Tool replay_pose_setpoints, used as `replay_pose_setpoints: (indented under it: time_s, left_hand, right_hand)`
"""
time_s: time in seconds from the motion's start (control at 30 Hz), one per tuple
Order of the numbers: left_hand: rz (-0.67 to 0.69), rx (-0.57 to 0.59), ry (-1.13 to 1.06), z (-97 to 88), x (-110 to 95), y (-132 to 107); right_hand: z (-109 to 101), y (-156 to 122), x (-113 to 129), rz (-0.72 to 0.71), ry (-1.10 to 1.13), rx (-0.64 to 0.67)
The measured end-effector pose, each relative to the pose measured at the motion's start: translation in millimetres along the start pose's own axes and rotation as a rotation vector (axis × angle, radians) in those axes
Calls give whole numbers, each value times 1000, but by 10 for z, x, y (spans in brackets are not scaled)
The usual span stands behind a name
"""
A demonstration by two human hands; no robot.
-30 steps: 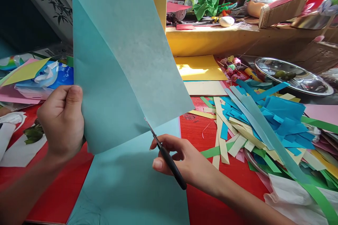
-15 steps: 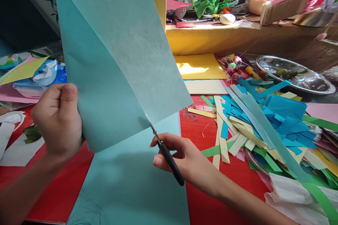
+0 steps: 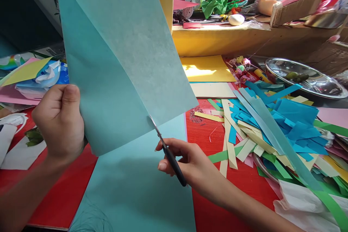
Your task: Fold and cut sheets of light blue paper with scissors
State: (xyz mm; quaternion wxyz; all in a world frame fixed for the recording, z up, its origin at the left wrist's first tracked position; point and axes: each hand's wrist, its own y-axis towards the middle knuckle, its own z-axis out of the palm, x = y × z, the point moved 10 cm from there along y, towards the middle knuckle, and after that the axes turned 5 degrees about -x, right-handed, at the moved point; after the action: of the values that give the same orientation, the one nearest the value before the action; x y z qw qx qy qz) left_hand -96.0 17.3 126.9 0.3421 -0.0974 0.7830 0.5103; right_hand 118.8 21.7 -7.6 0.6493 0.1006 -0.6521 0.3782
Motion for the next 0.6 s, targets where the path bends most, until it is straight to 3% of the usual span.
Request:
replay_pose_setpoints:
  time_s: [0.2,0.6]
  left_hand:
    - [8,32,25,14,-28,-26]
    - [18,-32,-6,-52,-56,1]
  right_hand:
    - [-5,6,-2,-6,-15,-20]
    - [-5,12,29,-27,-19,-33]
